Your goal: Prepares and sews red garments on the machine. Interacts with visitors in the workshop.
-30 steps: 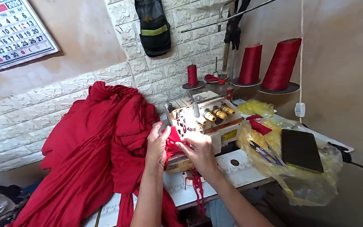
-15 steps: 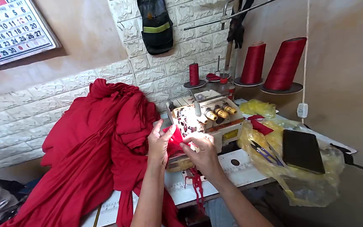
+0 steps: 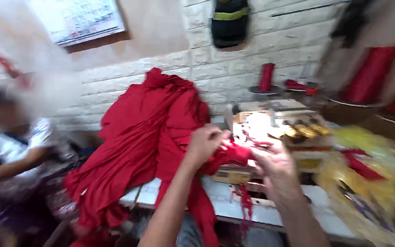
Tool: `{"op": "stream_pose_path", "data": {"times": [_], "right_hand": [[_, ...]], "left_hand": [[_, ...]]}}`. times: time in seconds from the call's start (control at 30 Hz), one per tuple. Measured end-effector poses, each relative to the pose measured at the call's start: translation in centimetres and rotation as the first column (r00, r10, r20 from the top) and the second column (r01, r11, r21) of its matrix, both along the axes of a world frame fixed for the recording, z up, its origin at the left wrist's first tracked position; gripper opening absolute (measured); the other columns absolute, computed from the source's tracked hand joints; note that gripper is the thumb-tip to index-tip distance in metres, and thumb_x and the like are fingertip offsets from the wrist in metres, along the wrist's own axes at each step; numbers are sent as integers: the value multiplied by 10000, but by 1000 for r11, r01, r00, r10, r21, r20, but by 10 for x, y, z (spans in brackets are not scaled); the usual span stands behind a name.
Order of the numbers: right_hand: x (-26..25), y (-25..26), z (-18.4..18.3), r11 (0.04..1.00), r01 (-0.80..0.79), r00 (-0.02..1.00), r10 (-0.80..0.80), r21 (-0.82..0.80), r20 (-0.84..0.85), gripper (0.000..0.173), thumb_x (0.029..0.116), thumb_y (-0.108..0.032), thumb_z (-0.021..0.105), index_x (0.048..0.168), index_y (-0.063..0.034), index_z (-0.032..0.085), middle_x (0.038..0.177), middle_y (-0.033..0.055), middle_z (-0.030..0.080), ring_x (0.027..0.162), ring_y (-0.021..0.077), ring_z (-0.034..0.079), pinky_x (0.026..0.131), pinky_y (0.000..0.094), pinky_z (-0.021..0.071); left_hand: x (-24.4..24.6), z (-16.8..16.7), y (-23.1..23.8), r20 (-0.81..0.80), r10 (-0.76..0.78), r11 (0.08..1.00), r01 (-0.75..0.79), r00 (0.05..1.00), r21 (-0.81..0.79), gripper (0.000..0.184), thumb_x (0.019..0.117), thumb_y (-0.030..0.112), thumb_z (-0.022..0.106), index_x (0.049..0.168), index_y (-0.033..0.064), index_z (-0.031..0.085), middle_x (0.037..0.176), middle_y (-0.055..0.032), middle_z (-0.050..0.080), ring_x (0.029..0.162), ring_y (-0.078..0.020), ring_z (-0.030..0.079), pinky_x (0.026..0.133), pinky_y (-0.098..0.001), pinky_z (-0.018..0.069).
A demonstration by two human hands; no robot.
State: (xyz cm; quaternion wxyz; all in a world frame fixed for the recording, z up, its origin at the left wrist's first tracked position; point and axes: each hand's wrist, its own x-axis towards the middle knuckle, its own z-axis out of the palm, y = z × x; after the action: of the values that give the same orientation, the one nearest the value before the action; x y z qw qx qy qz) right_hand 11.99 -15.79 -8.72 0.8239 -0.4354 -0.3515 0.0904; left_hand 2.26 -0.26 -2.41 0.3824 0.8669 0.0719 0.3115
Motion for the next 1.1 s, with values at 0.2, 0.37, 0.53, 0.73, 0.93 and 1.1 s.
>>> {"op": "stream_pose_path", "data": {"times": [0.2, 0.37, 0.53, 0.73, 0.93, 1.1], "right_hand": [[11, -7, 0, 994, -97, 989, 102, -51, 107, 292, 996, 7, 455, 1133, -130, 673, 971, -144, 744, 627, -47, 621, 544, 121, 514], [13, -9, 2, 991, -116, 980, 125, -66, 154, 290, 985, 41, 460, 1129, -108, 664, 967, -159, 744, 672, -48, 645, 595, 124, 537], [16, -12, 9, 961, -94, 903, 192, -259, 384, 288, 898, 50, 619, 1173, -35, 610, 1038, -142, 721, 936, -41, 676, 845, 174, 577], [17, -4, 15, 951, -99, 905, 209, -294, 371, 178, 999, -30, 526, 994, -157, 649, 822, -217, 699, 664, -107, 606, 604, 104, 512], [13, -7, 17, 968, -124, 985, 147, -220, 92, 303, 1072, -77, 412, 877, -191, 614, 733, -172, 688, 568, -60, 598, 523, 112, 493], [9, -3, 15, 980, -138, 989, 144, -146, 35, 291, 1056, -48, 414, 896, -168, 626, 767, -144, 700, 593, -45, 616, 540, 115, 505]], "left_hand": [[8, -5, 12, -239, -94, 829, 209, 967, 519, 179, 954, 60, 619, 989, -63, 744, 1018, -207, 719, 1053, -323, 674, 977, -467, 479], [4, 2, 1, -248, -8, 866, 131, 969, 483, 234, 1027, 101, 528, 1078, -49, 701, 1092, -191, 699, 1118, -329, 646, 972, -533, 456], [-1, 13, -17, 11, -228, 858, 195, 974, 474, 151, 965, -14, 598, 1024, -112, 696, 952, -206, 707, 940, -294, 689, 880, -417, 528], [-9, 20, -35, 116, -169, 862, 90, 979, 499, 255, 936, 26, 672, 1131, -139, 670, 1097, -244, 702, 1075, -326, 680, 972, -414, 517], [-48, 19, -22, -467, 193, 959, -64, 863, 277, 509, 907, 179, 765, 1299, -65, 550, 1231, -259, 623, 1142, -378, 623, 934, -542, 504], [-60, 17, -11, -292, 227, 937, -126, 929, 326, 168, 995, 8, 559, 1053, -101, 672, 1002, -217, 691, 987, -313, 668, 901, -452, 514]]}}
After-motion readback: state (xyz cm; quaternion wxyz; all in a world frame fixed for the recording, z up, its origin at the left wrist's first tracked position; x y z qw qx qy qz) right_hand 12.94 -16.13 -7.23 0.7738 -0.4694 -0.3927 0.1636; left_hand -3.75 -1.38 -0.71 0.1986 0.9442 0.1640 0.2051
